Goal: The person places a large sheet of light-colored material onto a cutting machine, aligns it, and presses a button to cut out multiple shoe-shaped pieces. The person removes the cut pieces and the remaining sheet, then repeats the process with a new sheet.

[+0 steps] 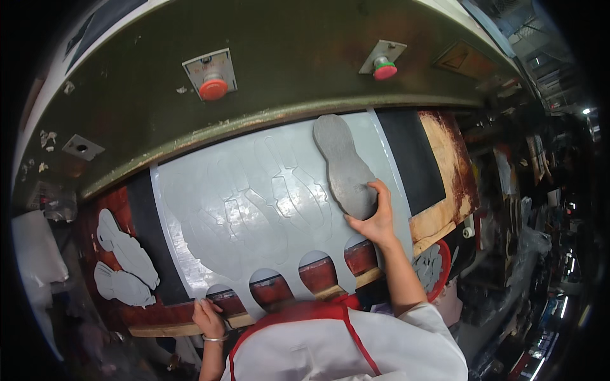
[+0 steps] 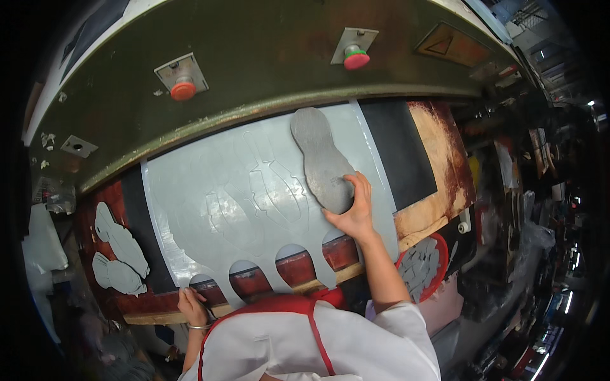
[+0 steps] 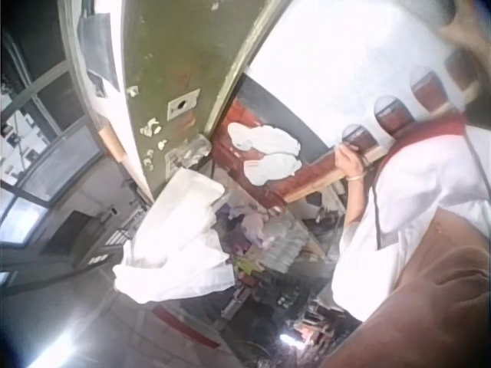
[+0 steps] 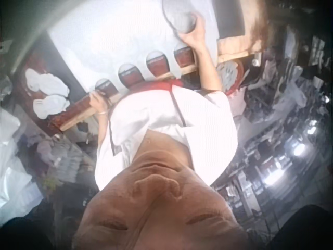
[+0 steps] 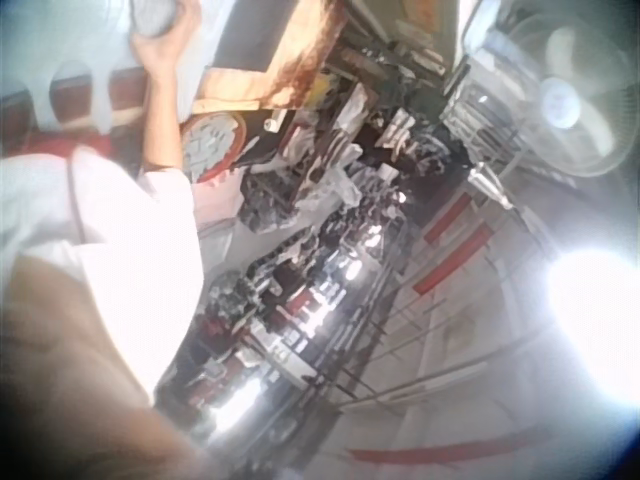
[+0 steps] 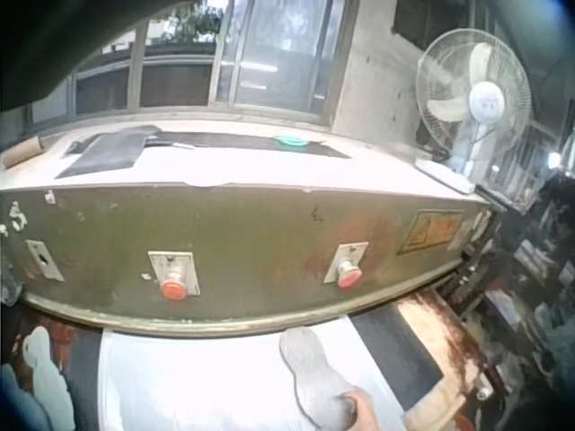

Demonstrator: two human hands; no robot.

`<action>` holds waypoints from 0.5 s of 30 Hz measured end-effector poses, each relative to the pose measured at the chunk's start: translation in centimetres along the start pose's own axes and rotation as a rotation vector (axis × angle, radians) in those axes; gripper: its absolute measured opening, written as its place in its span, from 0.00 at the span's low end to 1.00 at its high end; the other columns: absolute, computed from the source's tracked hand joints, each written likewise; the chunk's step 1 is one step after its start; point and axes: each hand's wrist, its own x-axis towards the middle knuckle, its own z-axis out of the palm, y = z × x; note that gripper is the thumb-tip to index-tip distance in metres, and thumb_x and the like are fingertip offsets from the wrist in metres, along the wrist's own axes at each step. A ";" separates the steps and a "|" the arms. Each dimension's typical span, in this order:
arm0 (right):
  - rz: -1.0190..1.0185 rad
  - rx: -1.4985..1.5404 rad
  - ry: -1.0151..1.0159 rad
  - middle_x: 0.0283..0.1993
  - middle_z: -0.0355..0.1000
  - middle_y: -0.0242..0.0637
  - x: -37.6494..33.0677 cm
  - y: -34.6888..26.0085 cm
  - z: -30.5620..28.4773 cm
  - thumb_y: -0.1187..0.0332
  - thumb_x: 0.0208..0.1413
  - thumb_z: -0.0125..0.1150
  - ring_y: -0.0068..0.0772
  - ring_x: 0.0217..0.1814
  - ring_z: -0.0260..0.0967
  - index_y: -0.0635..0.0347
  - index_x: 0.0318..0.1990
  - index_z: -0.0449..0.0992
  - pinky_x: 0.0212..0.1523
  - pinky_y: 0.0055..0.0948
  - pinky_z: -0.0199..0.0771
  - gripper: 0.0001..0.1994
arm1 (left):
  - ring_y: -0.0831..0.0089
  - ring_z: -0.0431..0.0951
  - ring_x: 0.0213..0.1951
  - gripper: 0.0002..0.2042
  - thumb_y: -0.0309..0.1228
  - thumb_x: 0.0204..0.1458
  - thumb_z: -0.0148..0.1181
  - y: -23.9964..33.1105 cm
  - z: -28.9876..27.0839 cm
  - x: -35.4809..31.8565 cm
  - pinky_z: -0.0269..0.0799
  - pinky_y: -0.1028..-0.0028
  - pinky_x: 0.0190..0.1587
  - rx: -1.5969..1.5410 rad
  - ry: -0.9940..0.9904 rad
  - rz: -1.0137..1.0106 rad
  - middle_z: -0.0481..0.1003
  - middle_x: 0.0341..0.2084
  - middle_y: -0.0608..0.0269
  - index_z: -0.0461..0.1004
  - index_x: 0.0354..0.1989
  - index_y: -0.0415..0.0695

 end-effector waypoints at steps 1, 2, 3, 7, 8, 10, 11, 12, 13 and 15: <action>-0.014 0.019 0.009 0.61 0.57 0.52 0.0 0.1 0.3 0.70 0.25 0.75 0.53 0.66 0.51 0.58 0.56 0.61 0.64 0.42 0.56 0.43 | 0.72 0.71 0.16 0.15 0.32 0.64 0.41 0.2 -0.2 0.0 0.64 0.73 0.22 0.026 0.000 0.001 0.68 0.12 0.61 0.67 0.27 0.38; -0.011 0.029 0.006 0.61 0.57 0.53 0.4 0.1 0.7 0.70 0.25 0.75 0.53 0.66 0.52 0.59 0.58 0.60 0.64 0.42 0.56 0.44 | 0.72 0.71 0.16 0.15 0.32 0.64 0.41 0.5 -0.4 0.1 0.64 0.73 0.22 0.063 -0.008 0.014 0.68 0.12 0.61 0.67 0.27 0.38; -0.018 0.042 0.012 0.60 0.57 0.53 1.1 0.1 0.7 0.70 0.25 0.75 0.53 0.65 0.52 0.60 0.59 0.59 0.64 0.43 0.56 0.45 | 0.72 0.71 0.16 0.15 0.32 0.64 0.41 1.0 -0.6 0.2 0.65 0.73 0.22 0.069 -0.008 0.001 0.68 0.12 0.61 0.67 0.27 0.38; -0.097 0.060 -0.020 0.63 0.53 0.55 6.7 -0.3 -0.7 0.65 0.32 0.75 0.56 0.67 0.49 0.66 0.65 0.52 0.65 0.44 0.52 0.50 | 0.74 0.71 0.15 0.15 0.33 0.64 0.42 4.1 -0.5 1.8 0.64 0.74 0.21 0.107 -0.012 -0.031 0.68 0.11 0.61 0.68 0.27 0.38; -0.102 0.068 0.032 0.64 0.52 0.56 8.9 -0.6 -1.2 0.64 0.35 0.73 0.57 0.67 0.48 0.67 0.66 0.49 0.66 0.45 0.50 0.49 | 0.74 0.70 0.14 0.15 0.33 0.64 0.42 4.9 -0.1 2.5 0.64 0.74 0.20 0.094 -0.016 -0.058 0.68 0.11 0.61 0.67 0.27 0.38; -0.158 -0.010 0.199 0.67 0.47 0.59 12.9 -1.3 -2.1 0.61 0.45 0.67 0.60 0.68 0.44 0.70 0.67 0.45 0.67 0.47 0.45 0.47 | 0.76 0.70 0.14 0.16 0.34 0.64 0.42 6.6 0.3 3.8 0.63 0.75 0.19 0.116 -0.009 -0.036 0.68 0.10 0.61 0.67 0.26 0.39; -0.203 -0.103 0.311 0.68 0.43 0.61 14.9 -1.6 -2.6 0.59 0.51 0.63 0.63 0.69 0.41 0.72 0.67 0.42 0.68 0.49 0.42 0.44 | 0.76 0.70 0.14 0.16 0.34 0.64 0.42 7.4 0.2 4.6 0.63 0.74 0.19 0.140 -0.011 -0.055 0.68 0.10 0.62 0.67 0.26 0.39; -0.197 -0.163 0.364 0.69 0.38 0.67 16.9 -2.1 -2.8 0.59 0.56 0.56 0.67 0.70 0.37 0.73 0.68 0.39 0.68 0.51 0.38 0.41 | 0.76 0.70 0.14 0.16 0.35 0.64 0.42 7.9 0.4 5.4 0.63 0.74 0.19 0.159 -0.011 -0.054 0.68 0.09 0.62 0.67 0.26 0.39; -0.179 -0.273 0.332 0.69 0.32 0.71 18.6 -2.6 -2.5 0.56 0.55 0.56 0.69 0.71 0.32 0.74 0.68 0.37 0.69 0.52 0.35 0.44 | 0.76 0.70 0.14 0.16 0.35 0.64 0.42 8.3 0.5 6.4 0.63 0.74 0.19 0.199 -0.013 -0.076 0.68 0.09 0.62 0.67 0.26 0.39; -0.137 -0.237 0.369 0.70 0.28 0.71 20.5 -3.9 -0.1 0.55 0.54 0.58 0.70 0.72 0.28 0.75 0.67 0.33 0.70 0.54 0.33 0.47 | 0.75 0.70 0.13 0.16 0.36 0.65 0.42 8.1 0.9 9.4 0.63 0.74 0.18 0.181 -0.011 -0.079 0.68 0.09 0.62 0.68 0.27 0.39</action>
